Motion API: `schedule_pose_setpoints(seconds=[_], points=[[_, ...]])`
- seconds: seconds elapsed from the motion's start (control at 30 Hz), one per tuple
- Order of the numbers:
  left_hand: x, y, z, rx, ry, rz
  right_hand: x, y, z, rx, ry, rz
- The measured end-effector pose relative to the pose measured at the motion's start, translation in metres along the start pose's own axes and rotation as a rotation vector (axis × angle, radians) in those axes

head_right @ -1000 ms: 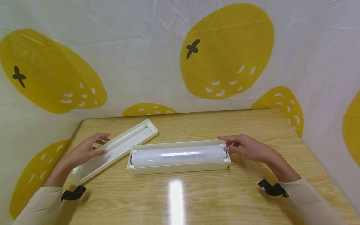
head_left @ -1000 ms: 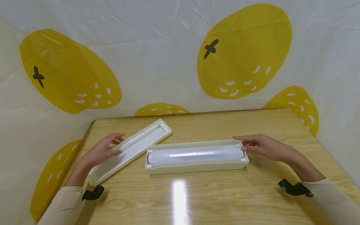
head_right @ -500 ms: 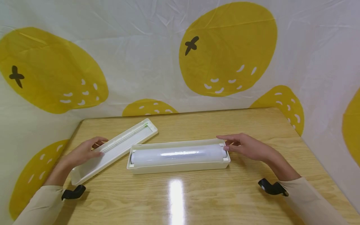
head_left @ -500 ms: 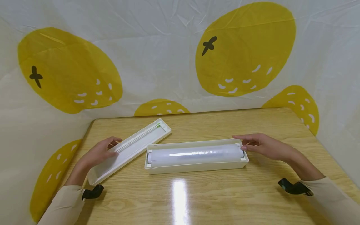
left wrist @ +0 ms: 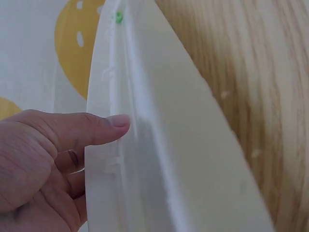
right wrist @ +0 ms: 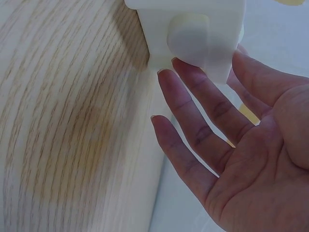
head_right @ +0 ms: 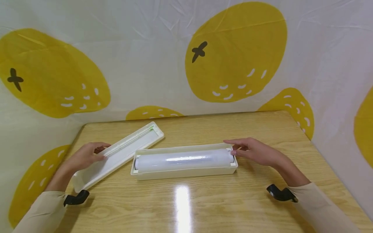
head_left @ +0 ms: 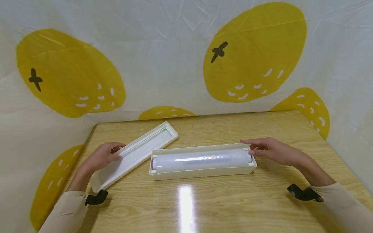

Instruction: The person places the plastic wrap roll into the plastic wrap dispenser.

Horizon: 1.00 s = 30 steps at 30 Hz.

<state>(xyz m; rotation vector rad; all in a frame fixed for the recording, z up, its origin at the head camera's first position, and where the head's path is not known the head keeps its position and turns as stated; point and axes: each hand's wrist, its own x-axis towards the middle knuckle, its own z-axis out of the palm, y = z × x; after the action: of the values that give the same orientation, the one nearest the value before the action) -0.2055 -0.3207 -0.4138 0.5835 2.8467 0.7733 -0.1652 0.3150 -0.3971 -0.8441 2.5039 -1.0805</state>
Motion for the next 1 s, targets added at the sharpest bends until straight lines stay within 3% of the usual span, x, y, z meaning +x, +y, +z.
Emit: schedule_pose_setpoints(seconds=[0.2,0.67,1.0], points=[[0.000,0.007,-0.003,0.023,0.026,0.037,0.000,-0.001,0.001,-0.013,0.002,0.011],[-0.003,0.008,-0.006,-0.161,0.039,-0.015,0.002,-0.002,0.002,0.013,-0.007,0.044],[0.000,0.015,-0.011,-0.130,0.061,0.020,0.004,-0.001,0.000,0.007,-0.016,0.048]])
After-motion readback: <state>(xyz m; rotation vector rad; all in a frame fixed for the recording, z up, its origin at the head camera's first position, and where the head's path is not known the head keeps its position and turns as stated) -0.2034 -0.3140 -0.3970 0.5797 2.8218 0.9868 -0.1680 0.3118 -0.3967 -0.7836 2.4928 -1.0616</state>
